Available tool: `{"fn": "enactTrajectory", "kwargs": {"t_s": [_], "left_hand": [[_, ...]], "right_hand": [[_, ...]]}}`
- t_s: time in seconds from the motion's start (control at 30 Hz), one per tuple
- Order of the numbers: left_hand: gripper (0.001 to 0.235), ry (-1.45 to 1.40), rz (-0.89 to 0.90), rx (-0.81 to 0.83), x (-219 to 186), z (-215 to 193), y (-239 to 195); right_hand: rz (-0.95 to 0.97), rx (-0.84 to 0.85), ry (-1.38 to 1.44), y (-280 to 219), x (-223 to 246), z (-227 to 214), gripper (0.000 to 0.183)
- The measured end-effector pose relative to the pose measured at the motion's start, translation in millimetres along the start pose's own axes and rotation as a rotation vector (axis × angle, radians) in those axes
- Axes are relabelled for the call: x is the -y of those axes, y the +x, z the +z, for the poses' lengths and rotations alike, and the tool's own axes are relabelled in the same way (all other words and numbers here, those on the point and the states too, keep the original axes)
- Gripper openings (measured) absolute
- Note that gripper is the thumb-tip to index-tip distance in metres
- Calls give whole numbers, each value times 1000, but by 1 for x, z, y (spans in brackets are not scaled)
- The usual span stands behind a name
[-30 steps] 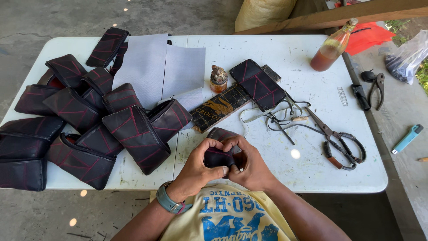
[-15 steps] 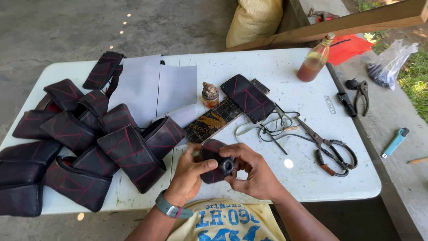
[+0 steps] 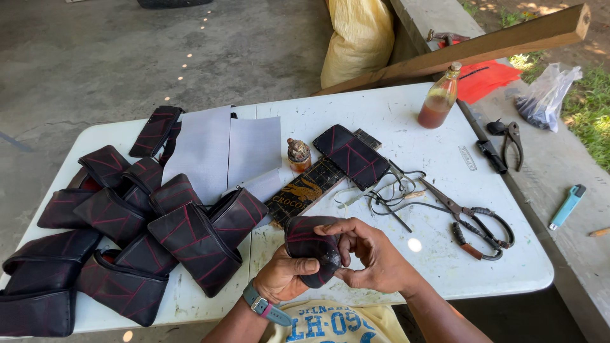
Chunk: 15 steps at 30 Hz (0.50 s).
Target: The person hand-sews a black leather pouch with red stitching using a needle and thread. They repeatedly insert the needle, pull the thread through, and tighten the stitches along the pouch edge. The person also uses scissors to trim excess thread and inspects the pouch between stitches.
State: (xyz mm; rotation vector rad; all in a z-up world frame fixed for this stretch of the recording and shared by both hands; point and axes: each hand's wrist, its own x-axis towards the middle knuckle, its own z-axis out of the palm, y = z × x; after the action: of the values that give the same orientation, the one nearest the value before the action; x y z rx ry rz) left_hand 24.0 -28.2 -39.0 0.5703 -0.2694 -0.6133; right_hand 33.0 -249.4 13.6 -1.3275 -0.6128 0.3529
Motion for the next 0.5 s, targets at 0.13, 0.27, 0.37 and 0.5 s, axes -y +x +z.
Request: {"fn": "enactTrajectory", "kwargs": {"t_s": [0.13, 0.27, 0.37, 0.5], "left_hand": [[48, 89, 45, -20, 2, -4, 3], [52, 124, 19, -62, 0, -5, 6], [57, 129, 55, -28, -2, 6, 11], [54, 14, 33, -208, -8, 13, 21]], "right_hand": [[53, -10, 47, 3, 2, -4, 62], [-5, -70, 114, 2, -10, -8, 50], [-2, -170, 55, 3, -24, -8, 38], [-98, -255, 102, 9, -25, -14, 32]]}}
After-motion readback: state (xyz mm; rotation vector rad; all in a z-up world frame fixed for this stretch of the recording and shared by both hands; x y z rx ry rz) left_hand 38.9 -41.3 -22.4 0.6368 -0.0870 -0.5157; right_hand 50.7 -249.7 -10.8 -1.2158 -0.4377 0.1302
